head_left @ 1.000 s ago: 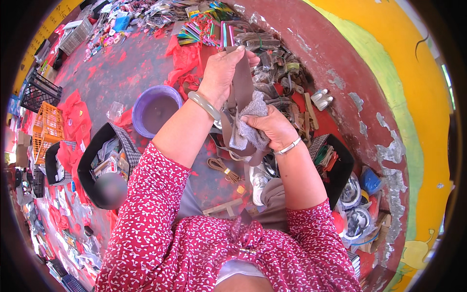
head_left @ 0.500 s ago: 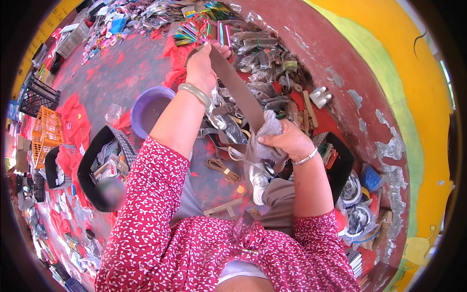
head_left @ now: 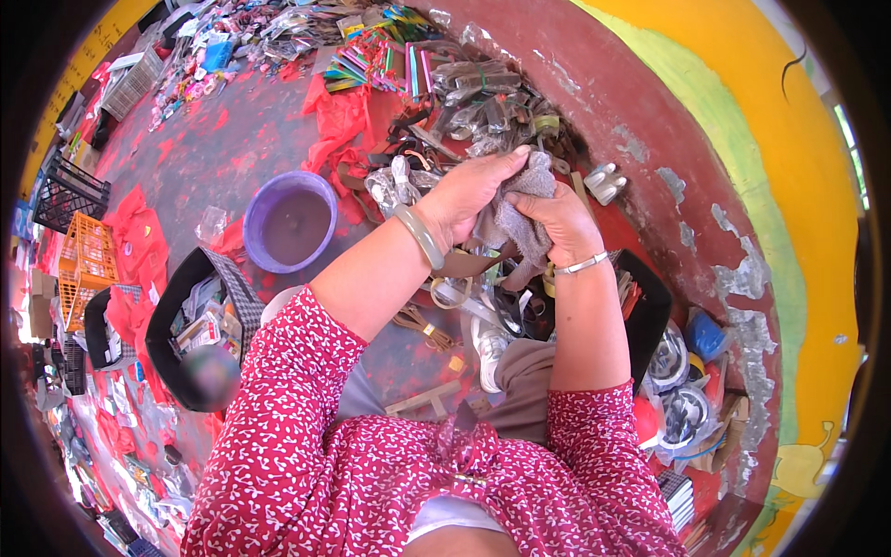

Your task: The person wipes various straps and hardware pieces with a cloth before placing them into a container.

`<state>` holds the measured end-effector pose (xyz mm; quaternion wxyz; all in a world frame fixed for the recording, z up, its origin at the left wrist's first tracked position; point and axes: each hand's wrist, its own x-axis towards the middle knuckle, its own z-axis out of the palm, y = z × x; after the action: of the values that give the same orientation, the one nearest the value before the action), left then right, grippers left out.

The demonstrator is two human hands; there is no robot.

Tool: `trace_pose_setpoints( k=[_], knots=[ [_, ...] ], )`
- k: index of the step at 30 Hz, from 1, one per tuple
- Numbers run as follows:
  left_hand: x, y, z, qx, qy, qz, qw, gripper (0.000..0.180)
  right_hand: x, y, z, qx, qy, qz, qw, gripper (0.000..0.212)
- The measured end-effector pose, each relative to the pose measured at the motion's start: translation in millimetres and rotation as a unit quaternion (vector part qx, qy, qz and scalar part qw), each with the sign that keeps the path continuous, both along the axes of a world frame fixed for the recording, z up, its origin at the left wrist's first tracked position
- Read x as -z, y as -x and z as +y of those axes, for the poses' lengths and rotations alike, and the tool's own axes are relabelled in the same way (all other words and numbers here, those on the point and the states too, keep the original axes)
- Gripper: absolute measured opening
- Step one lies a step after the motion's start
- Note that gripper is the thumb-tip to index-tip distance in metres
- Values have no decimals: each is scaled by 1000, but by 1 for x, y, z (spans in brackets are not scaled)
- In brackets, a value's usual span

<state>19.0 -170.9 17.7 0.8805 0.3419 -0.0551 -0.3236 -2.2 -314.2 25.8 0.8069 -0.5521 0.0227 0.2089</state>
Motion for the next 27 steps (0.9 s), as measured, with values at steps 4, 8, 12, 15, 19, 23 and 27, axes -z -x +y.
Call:
trace_pose_setpoints(
  k=[4,8,12,15,19,23,27],
  knots=[
    [-6,1,5,-106,-91,-122,983,35,-2,1,8,-16,-6,18,1000,23],
    [-5,-4,10,-158,-94,-170,968,35,-5,8,21,-38,-81,44,995,26],
    [-2,-18,18,-202,-65,-159,964,35,8,21,34,-84,-100,91,987,29],
    [-4,-25,30,-245,-108,-127,955,34,14,27,39,-116,-91,98,984,26],
    [-6,-36,43,-289,-140,-138,937,33,11,33,38,-130,0,58,990,25],
    [-2,-54,58,-338,-90,-90,932,31,10,38,26,-158,100,48,981,31],
    [11,-72,75,-383,-64,-53,920,29,10,42,10,-162,176,24,971,32]
  ],
)
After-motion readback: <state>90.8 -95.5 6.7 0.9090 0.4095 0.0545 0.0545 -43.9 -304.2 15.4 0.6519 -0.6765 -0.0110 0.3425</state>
